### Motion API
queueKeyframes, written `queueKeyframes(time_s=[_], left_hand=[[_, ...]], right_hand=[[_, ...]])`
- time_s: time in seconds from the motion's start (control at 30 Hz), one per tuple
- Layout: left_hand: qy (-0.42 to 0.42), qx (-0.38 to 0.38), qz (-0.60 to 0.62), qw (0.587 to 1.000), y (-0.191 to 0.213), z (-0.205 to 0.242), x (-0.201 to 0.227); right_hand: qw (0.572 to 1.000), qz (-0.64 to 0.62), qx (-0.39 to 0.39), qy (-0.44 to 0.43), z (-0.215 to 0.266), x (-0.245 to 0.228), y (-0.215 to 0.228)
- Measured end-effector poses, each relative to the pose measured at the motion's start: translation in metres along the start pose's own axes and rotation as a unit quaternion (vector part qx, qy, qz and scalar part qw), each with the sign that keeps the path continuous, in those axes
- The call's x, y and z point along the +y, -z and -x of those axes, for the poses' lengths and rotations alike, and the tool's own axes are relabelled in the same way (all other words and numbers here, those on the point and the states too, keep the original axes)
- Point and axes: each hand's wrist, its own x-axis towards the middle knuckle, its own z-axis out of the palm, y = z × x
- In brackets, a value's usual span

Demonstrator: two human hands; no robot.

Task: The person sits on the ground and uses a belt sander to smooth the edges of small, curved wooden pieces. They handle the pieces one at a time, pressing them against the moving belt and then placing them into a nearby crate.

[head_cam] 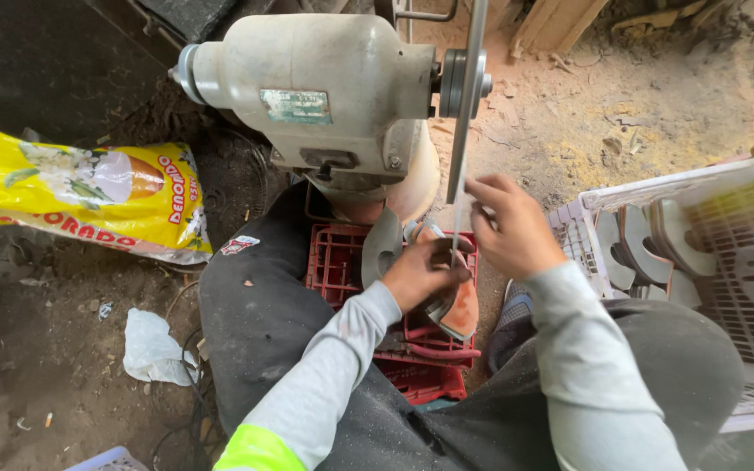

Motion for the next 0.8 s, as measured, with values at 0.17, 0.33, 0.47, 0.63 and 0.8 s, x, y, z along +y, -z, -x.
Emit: queueKeyframes(time_s=[0.17,0.33,0.47,0.63,0.8], left_hand=[[0.026,0.011,0.115,0.993,0.012,-0.017,-0.003],[0.02,-0.01,0.048,0.999,0.012,-0.011,-0.003],[0.027,0.062,-0.202,0.977,0.0,0.029,0.005],[-0.048,0.134,-0.37,0.918,0.004,0.073,0.031],[-0.102,0.123,-0.402,0.902,0.008,0.084,0.051]], right_hand=[[0.996,0.047,0.061,0.042,-0.023,0.017,-0.016],[0.998,0.039,0.027,0.05,-0.006,0.008,-0.008],[0.978,-0.117,-0.17,-0.042,0.027,0.003,0.032],[0.949,-0.174,-0.249,-0.087,0.045,0.006,0.062],[0.986,-0.031,-0.166,-0.011,0.048,-0.011,0.064]])
